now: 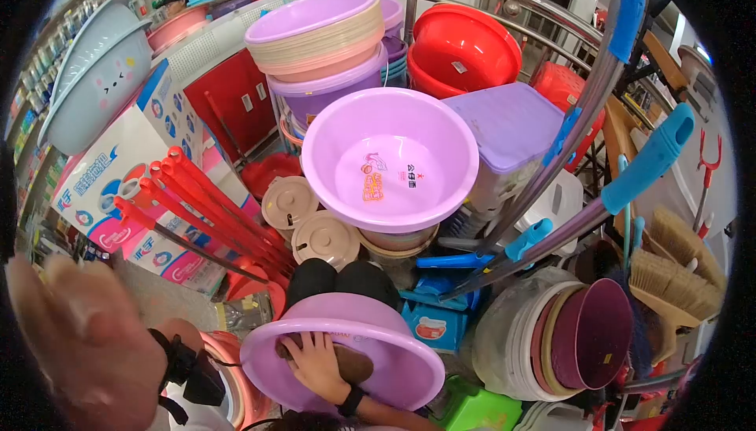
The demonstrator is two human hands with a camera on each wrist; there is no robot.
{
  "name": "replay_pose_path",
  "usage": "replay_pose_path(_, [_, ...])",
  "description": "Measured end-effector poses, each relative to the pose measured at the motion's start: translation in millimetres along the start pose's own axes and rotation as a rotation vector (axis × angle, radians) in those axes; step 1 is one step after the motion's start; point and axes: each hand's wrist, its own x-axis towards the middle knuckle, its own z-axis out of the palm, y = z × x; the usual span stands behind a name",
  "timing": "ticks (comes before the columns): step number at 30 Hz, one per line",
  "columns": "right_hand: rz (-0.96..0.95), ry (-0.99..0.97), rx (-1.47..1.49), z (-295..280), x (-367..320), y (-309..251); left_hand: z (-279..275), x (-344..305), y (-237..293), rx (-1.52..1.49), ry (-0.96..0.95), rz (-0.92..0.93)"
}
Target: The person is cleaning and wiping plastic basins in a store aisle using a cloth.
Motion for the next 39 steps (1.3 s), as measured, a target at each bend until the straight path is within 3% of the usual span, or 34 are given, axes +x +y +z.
replay_pose_path(7, [0.014,-0.014,0.011,-10.6,5.2,-2.7,7.3,-12.2,11.8,0.074,0.073,0.079])
replay_pose_path(32, [-0.005,0.017,-0.017,-14.5,8.2,-2.8,15.0,-16.1,-14.2,0.247,0.182,0.075])
replay_pose_path(36, [0.055,0.029,-0.003,-7.3,11.0,2.1,18.5,-24.0,14.7,0.459,0.278,0.147])
replay_pose_path(39, [0.066,0.059,0.009,-10.9,17.7,9.0,30.9,-43.3,38.7,0.912,0.442,0.129])
